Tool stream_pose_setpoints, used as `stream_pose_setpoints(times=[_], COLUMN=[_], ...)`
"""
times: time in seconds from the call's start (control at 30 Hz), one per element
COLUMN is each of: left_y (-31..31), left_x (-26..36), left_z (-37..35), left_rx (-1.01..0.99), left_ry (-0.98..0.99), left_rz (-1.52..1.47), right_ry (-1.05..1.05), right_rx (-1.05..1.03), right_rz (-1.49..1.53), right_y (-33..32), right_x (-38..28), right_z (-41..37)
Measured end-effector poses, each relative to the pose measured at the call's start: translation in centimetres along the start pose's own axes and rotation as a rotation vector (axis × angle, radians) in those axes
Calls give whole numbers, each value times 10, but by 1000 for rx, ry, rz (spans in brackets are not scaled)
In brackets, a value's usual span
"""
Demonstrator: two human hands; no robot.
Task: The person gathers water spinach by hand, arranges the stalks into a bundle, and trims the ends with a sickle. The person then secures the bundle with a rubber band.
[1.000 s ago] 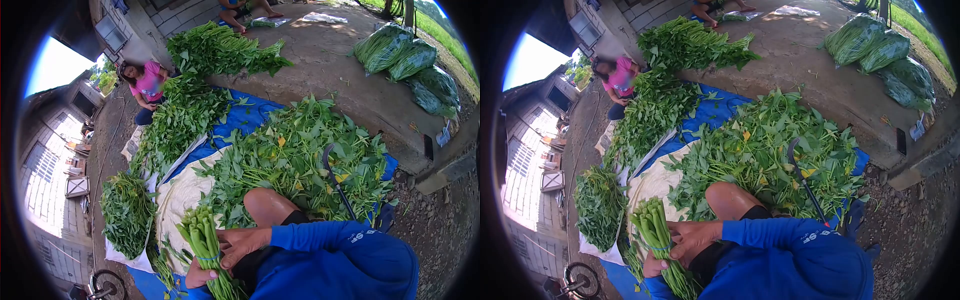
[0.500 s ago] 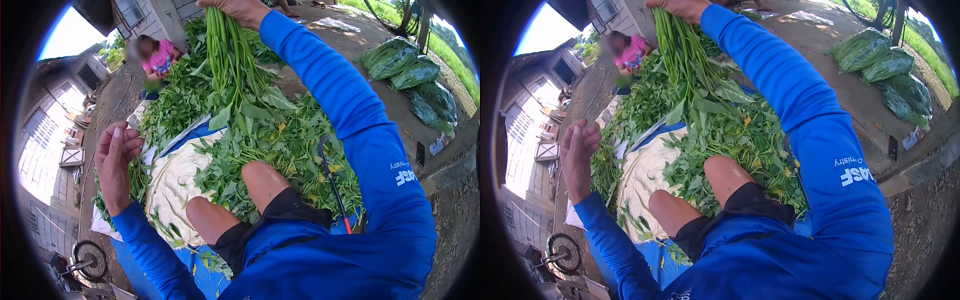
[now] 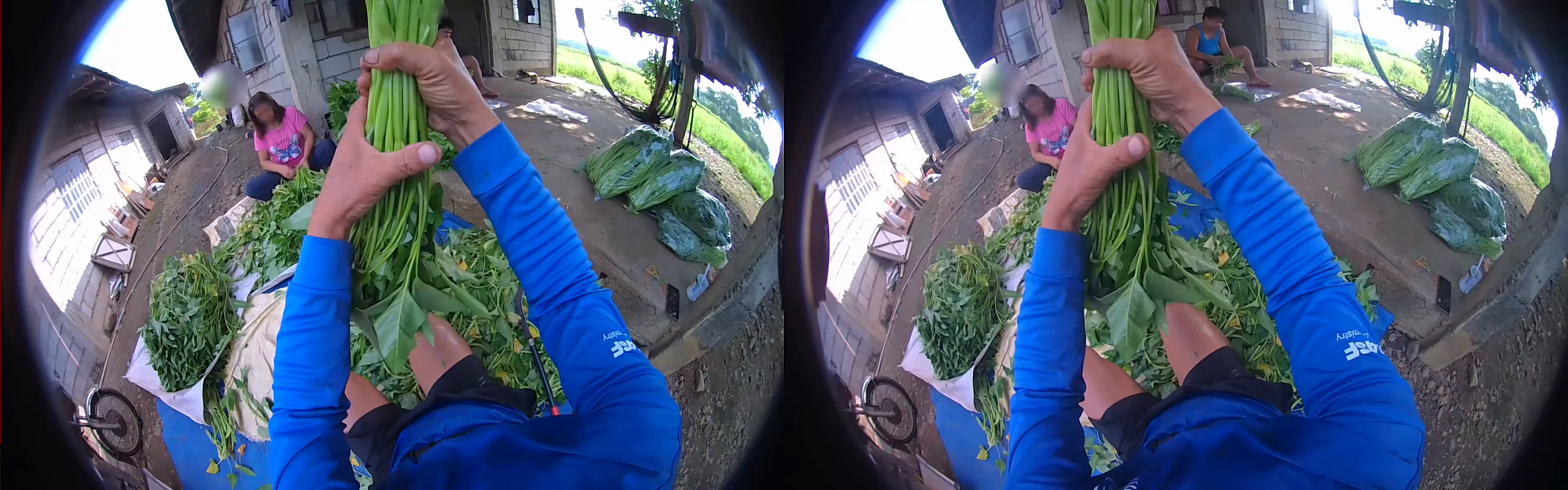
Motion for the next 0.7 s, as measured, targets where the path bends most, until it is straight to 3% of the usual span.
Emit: stream_pose_setpoints(times=[0.1, 0.23, 0.43, 0.53, 0.7], left_y=[1, -32, -76, -81, -71], left_x=[-10, -30, -47, -43, -52], left_z=[-4, -29, -80, -80, -72], left_rx=[27, 33, 83, 143, 120], left_ry=[-27, -131, -268, -160, -187], left_rz=[-27, -112, -327, -326, -425], right_ry=[-201, -126, 215, 404, 96], right_rx=[141, -51, -34, -154, -212], right_rz=[-34, -9, 45, 132, -166], right_y=[19, 49, 35, 73, 98], right_x=[-18, 5, 62, 116, 111], right_z=[-19, -21, -93, -155, -186])
Point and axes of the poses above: each hand's wrist, its own z-axis towards the middle knuckle, its own y-axis out of the palm, x = y × z, the point moved 10 cm from there along z, towards the middle knuckle, and after that the axes turned 4 degrees about -y, right-handed, at the moved point
